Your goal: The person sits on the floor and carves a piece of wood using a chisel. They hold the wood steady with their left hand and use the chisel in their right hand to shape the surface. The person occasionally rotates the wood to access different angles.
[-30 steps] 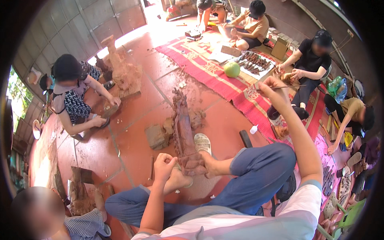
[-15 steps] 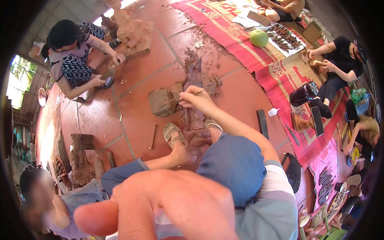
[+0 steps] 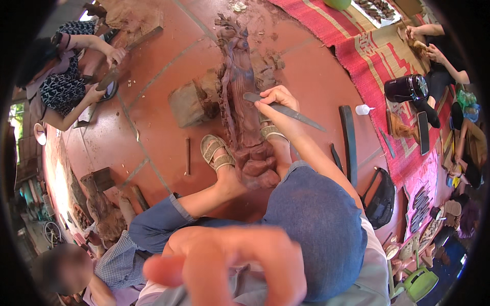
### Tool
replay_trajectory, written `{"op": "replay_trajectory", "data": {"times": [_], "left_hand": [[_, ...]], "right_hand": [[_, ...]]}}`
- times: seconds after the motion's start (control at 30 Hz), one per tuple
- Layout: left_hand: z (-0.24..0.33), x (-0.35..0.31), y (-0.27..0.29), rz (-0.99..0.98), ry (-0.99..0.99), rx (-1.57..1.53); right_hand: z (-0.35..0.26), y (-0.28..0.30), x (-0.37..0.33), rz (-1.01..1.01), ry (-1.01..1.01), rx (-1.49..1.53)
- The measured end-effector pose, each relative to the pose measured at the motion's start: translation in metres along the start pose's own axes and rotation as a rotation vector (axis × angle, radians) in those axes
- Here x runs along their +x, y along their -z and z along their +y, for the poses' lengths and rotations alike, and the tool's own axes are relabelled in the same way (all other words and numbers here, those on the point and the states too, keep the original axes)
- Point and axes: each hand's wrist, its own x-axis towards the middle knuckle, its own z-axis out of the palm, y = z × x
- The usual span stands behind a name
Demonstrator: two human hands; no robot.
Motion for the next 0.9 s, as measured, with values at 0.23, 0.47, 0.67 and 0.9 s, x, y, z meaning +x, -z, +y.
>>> {"op": "replay_trajectory", "data": {"times": [0.23, 0.47, 0.67, 0.9], "left_hand": [[-0.018, -0.103, 0.103, 0.929, 0.414, 1.255], [-0.013, -0.227, 0.103, 0.831, 0.921, 1.993], [-0.026, -0.211, 0.106, 0.694, 1.047, 2.173], [-0.029, -0.213, 0.105, 0.675, 1.051, 2.223]], "right_hand": [[-0.002, -0.011, 0.024, 0.157, 0.122, -0.051], [0.014, -0.011, 0.016, -0.003, 0.101, -0.008], [0.029, -0.003, 0.004, 0.003, 0.004, 0.034], [0.021, -0.009, 0.014, 0.057, 0.021, 0.082]]}}
